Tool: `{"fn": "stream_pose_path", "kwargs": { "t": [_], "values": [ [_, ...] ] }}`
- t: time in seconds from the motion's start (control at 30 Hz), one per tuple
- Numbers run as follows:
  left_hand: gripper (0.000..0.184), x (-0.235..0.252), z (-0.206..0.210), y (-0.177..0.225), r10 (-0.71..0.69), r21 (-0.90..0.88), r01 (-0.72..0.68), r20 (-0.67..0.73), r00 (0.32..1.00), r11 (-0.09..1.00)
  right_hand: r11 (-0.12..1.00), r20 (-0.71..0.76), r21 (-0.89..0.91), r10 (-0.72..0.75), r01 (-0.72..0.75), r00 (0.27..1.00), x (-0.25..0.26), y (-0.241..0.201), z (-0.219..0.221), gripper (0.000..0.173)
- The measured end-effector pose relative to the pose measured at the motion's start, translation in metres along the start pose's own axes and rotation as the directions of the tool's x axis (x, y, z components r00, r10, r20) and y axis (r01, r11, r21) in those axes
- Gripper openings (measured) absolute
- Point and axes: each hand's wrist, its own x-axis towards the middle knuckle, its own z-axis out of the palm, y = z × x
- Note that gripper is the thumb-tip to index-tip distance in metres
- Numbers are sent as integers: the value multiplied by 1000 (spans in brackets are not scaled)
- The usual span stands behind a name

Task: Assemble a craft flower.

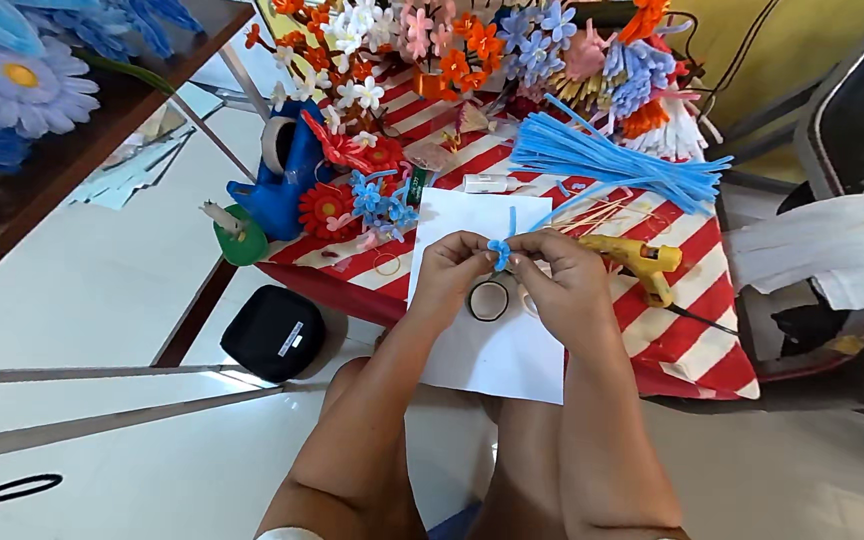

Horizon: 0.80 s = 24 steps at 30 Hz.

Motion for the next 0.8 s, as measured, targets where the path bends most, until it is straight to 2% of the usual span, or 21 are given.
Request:
{"fn": "stream_pose_path", "kwargs": {
  "t": [0.2,0.4,0.6,0.7,0.8],
  "values": [
    [14,1,3,-4,32,9,-32,-28,999,999,996,-30,-90,-30,27,999,-1,0,5,15],
    [13,3,4,-11,131,56,-128,-49,990,990,1000,-34,3,-5,5,999,1,5,9,17],
    [13,3,5,-11,162,50,-160,-50,985,986,999,-71,46,-16,20,997,2,8,11,18],
    [13,2,5,-12,175,43,-173,-55,983,984,994,-118,-2,-110,111,987,5,15,14,18],
    [14,1,4,-9,167,22,-166,-75,983,986,986,-172,-113,-139,121,975,7,20,9,17]
  ]
}}
